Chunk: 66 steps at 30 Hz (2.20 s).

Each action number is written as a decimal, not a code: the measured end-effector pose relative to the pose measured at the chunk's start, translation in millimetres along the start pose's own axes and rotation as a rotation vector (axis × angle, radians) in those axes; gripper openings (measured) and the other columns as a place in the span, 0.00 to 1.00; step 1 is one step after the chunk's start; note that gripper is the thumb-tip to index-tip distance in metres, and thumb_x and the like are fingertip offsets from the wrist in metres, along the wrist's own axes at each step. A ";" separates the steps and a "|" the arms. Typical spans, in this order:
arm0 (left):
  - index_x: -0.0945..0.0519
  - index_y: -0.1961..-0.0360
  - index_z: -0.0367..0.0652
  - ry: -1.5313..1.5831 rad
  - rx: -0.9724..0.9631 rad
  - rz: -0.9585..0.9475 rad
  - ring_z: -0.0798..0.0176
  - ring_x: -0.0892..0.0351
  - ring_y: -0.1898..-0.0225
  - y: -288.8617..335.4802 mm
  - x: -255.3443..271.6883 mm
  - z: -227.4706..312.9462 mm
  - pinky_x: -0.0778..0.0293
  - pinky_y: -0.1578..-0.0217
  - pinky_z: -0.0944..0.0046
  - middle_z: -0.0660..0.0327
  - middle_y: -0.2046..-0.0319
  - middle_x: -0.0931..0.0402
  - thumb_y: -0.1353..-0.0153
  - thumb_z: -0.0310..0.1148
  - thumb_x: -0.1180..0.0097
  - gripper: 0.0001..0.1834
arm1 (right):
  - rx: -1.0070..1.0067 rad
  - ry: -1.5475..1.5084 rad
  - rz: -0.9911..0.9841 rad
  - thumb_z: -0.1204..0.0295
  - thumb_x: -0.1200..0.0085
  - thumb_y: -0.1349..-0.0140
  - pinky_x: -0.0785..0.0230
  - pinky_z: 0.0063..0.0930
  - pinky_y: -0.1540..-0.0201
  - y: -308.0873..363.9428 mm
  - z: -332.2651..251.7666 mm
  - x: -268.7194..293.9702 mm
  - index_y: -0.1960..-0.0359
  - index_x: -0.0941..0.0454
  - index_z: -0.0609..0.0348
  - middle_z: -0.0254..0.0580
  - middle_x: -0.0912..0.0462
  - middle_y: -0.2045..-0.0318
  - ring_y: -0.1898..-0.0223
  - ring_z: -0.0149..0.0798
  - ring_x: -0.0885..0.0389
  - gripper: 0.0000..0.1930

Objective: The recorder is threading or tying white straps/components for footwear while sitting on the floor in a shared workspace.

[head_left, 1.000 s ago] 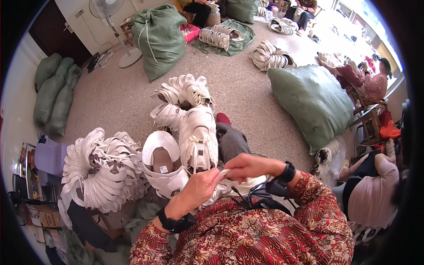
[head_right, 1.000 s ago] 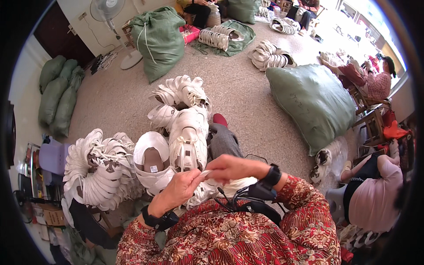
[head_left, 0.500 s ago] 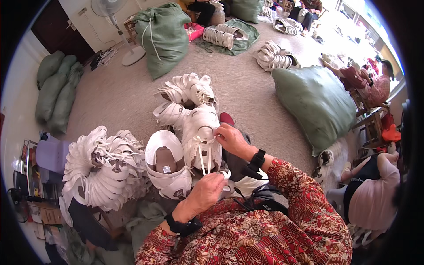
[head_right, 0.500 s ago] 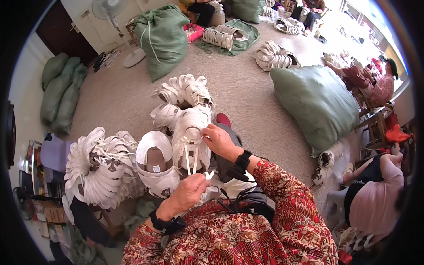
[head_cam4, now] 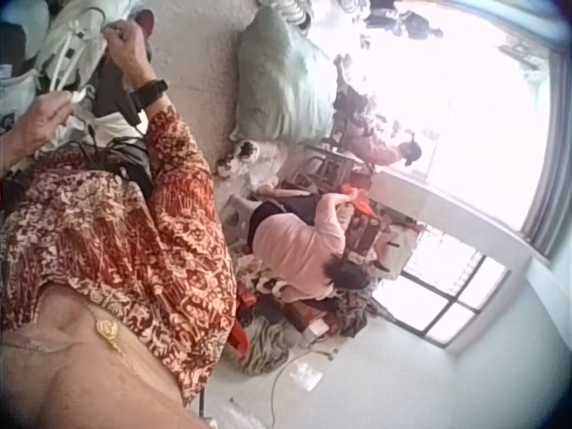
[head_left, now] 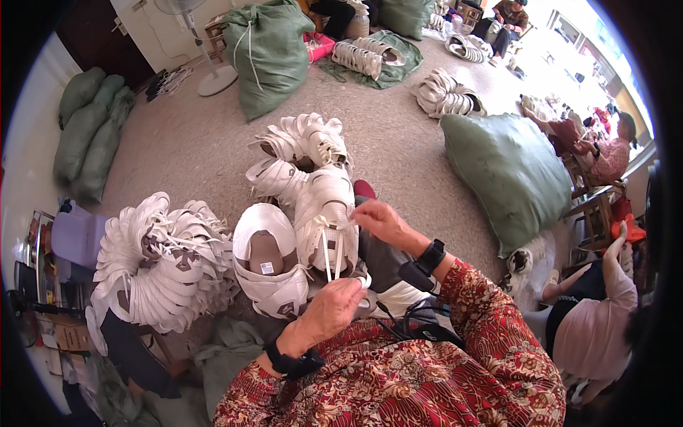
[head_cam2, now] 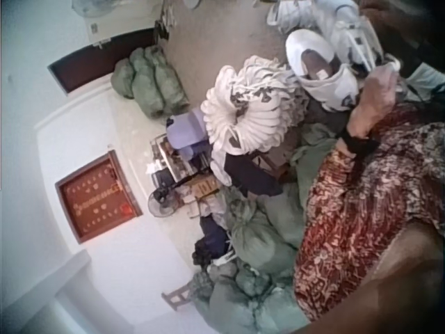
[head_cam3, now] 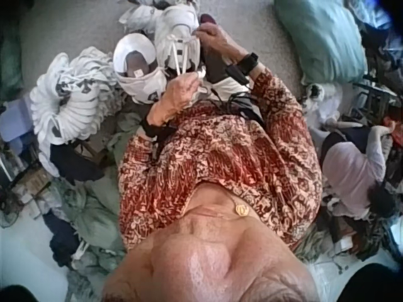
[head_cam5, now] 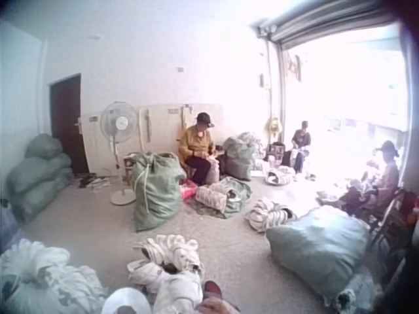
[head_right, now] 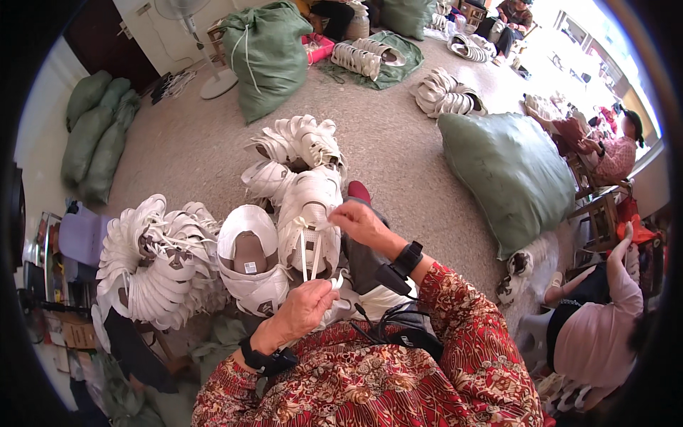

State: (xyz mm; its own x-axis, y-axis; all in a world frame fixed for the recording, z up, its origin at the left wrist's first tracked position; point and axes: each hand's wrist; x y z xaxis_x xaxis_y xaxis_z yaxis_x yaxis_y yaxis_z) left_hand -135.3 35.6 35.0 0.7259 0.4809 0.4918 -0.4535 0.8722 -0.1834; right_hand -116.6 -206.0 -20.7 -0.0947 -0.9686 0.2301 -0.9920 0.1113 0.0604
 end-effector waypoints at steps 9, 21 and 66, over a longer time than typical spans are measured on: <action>0.28 0.68 0.33 -0.052 -0.004 0.002 0.38 0.26 0.63 0.7 -3.8 1.7 0.30 0.61 0.47 0.45 0.69 0.26 0.35 0.28 0.48 0.07 | 0.638 0.622 0.061 0.71 0.40 0.46 0.32 0.42 0.52 -35.6 -23.5 -35.2 0.72 0.19 0.59 0.44 0.22 0.66 0.59 0.48 0.25 0.05; 0.29 0.68 0.34 -0.015 -0.043 0.066 0.39 0.27 0.66 9.7 -2.4 -12.7 0.32 0.65 0.48 0.46 0.72 0.29 0.33 0.29 0.48 0.09 | 0.262 0.443 -0.223 0.70 0.40 0.47 0.32 0.34 0.71 -63.6 -30.5 -38.7 0.74 0.22 0.64 0.41 0.22 0.80 0.77 0.37 0.23 0.08; 0.21 0.63 0.37 0.546 0.382 0.027 0.74 0.33 0.77 14.4 22.5 7.6 0.34 0.75 0.70 0.68 0.80 0.30 0.25 0.36 0.54 0.15 | 0.031 0.124 0.106 0.58 0.35 0.40 0.27 0.31 0.61 -62.8 29.6 -13.0 0.55 0.26 0.65 0.40 0.21 0.67 0.65 0.34 0.22 0.23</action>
State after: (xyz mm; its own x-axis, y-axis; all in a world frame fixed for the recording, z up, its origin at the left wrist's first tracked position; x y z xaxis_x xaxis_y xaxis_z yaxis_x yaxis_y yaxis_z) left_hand -129.4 58.3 49.9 0.8238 0.5662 -0.0284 -0.5537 0.8143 0.1739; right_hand -55.6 -207.0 -56.2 -0.1894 -0.9166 0.3522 -0.9793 0.2023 -0.0003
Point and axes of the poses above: each hand's wrist, its own y-axis away from the middle knuckle, its own x-axis out of the back of the hand, z = x × y
